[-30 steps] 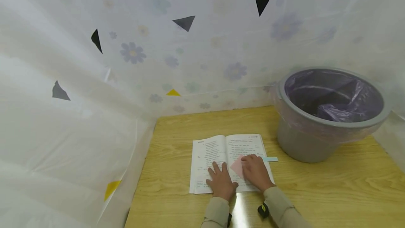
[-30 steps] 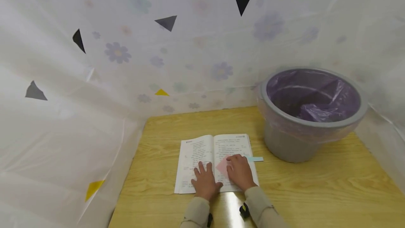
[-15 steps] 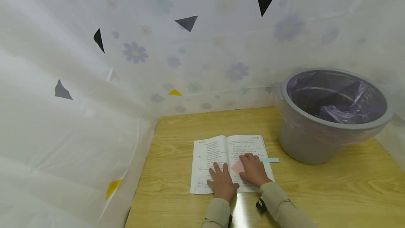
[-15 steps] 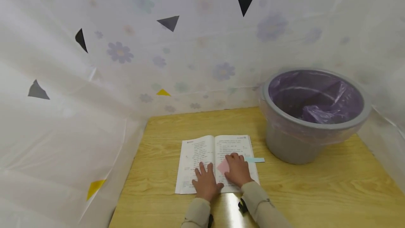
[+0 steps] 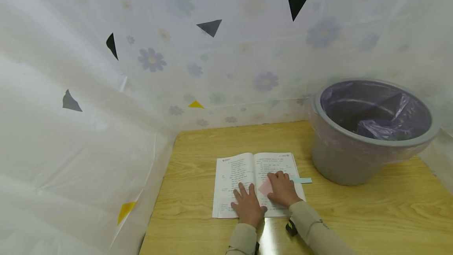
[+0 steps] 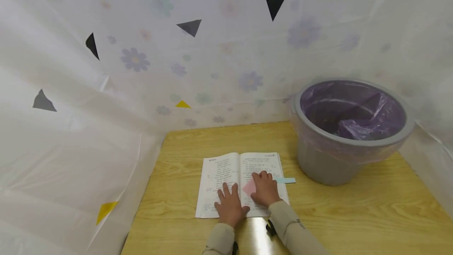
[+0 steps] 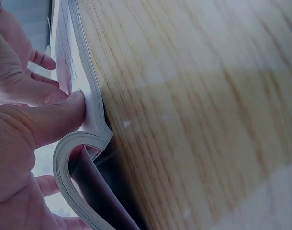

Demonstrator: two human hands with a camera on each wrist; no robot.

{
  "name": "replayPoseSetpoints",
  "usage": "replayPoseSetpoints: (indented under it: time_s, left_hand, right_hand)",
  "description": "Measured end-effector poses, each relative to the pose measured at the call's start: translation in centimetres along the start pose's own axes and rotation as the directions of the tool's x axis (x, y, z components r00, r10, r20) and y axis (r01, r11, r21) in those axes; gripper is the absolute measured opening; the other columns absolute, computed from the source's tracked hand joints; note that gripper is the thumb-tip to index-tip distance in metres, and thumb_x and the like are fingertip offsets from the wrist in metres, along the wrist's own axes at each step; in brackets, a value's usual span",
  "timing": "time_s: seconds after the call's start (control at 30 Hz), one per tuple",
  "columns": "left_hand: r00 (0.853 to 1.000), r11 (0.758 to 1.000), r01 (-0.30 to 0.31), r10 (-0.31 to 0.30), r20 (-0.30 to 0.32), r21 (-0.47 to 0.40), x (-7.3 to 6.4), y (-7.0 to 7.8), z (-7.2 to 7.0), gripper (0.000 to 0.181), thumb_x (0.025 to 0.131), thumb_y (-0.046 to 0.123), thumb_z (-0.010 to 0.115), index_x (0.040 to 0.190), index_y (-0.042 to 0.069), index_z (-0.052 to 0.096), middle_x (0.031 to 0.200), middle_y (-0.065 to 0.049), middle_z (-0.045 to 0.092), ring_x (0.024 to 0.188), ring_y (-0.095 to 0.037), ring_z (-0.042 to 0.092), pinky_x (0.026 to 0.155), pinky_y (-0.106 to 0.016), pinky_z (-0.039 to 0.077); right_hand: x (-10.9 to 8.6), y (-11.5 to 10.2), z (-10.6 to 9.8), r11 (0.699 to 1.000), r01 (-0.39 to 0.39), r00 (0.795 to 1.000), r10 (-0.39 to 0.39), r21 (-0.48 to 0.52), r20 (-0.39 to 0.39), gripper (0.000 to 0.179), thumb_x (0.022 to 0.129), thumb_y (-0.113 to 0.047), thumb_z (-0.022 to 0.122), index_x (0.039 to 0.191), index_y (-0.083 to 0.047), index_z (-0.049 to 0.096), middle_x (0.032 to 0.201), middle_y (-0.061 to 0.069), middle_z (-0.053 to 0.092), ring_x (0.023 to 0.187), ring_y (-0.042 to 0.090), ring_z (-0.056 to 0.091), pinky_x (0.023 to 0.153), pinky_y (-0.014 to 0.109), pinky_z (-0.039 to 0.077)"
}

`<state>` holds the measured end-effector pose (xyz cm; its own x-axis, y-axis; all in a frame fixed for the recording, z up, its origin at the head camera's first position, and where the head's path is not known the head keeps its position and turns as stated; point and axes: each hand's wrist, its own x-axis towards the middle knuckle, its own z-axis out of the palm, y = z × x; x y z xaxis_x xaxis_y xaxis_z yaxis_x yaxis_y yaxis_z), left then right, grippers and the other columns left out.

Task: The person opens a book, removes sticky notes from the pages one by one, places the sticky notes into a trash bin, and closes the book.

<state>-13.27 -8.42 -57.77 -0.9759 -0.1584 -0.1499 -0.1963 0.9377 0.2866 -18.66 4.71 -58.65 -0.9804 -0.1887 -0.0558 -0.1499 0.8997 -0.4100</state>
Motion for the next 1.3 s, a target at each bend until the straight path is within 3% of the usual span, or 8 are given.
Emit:
replayPoseSetpoints:
  time_s: [0.53, 0.8, 1.07, 1.3]
  left_hand:
    - [0.999, 1.0, 0.006, -0.005, 0.033, -0.023, 0.0, -0.1, 0.3, 0.089, 0.072, 0.043, 0.085, 0.147, 0.017, 0.044, 0.16, -0.024, 0.029, 0.144, -0.051, 0.031, 0.104, -0.075, 0.034]
    - [1.0, 1.0, 0.002, -0.001, 0.031, -0.015, 0.0, -0.1, -0.1, 0.09, 0.072, 0.044, 0.085, 0.146, 0.016, 0.044, 0.159, -0.024, 0.03, 0.144, -0.052, 0.032, 0.103, -0.075, 0.035]
    - [1.0, 1.0, -0.005, 0.005, 0.016, -0.013, 0.0, -0.3, 0.1, 0.09, 0.071, 0.044, 0.085, 0.146, 0.016, 0.044, 0.159, -0.025, 0.03, 0.143, -0.052, 0.032, 0.102, -0.076, 0.035]
    - [1.0, 1.0, -0.011, 0.011, 0.012, -0.01, 0.0, -0.2, 0.0, 0.09, 0.071, 0.045, 0.085, 0.146, 0.016, 0.044, 0.159, -0.024, 0.031, 0.143, -0.052, 0.032, 0.103, -0.075, 0.036]
  right_hand:
    - [-0.1, -0.3, 0.0, 0.992, -0.065, 0.998, 0.066, 0.106, -0.003, 0.09, 0.067, -0.015, 0.084, 0.146, -0.003, 0.044, 0.123, 0.019, 0.05, 0.107, 0.033, 0.049, 0.089, 0.056, 0.044]
    - [-0.5, -0.6, 0.1, 1.0, -0.015, 0.999, 0.015, 0.005, -0.039, 0.077, 0.072, -0.017, 0.079, 0.141, -0.005, 0.049, 0.124, 0.019, 0.061, 0.112, 0.039, 0.052, 0.085, 0.059, 0.046]
    - [-1.0, -0.6, 0.3, 0.999, -0.03, 0.998, 0.032, 0.037, -0.06, 0.073, 0.079, -0.017, 0.076, 0.144, -0.005, 0.045, 0.129, 0.019, 0.061, 0.117, 0.039, 0.053, 0.089, 0.059, 0.046]
    - [-1.0, -0.4, 0.3, 0.998, -0.029, 0.991, 0.037, 0.06, -0.126, 0.048, 0.087, -0.012, 0.066, 0.134, -0.006, 0.057, 0.125, 0.015, 0.068, 0.113, 0.035, 0.058, 0.09, 0.057, 0.046]
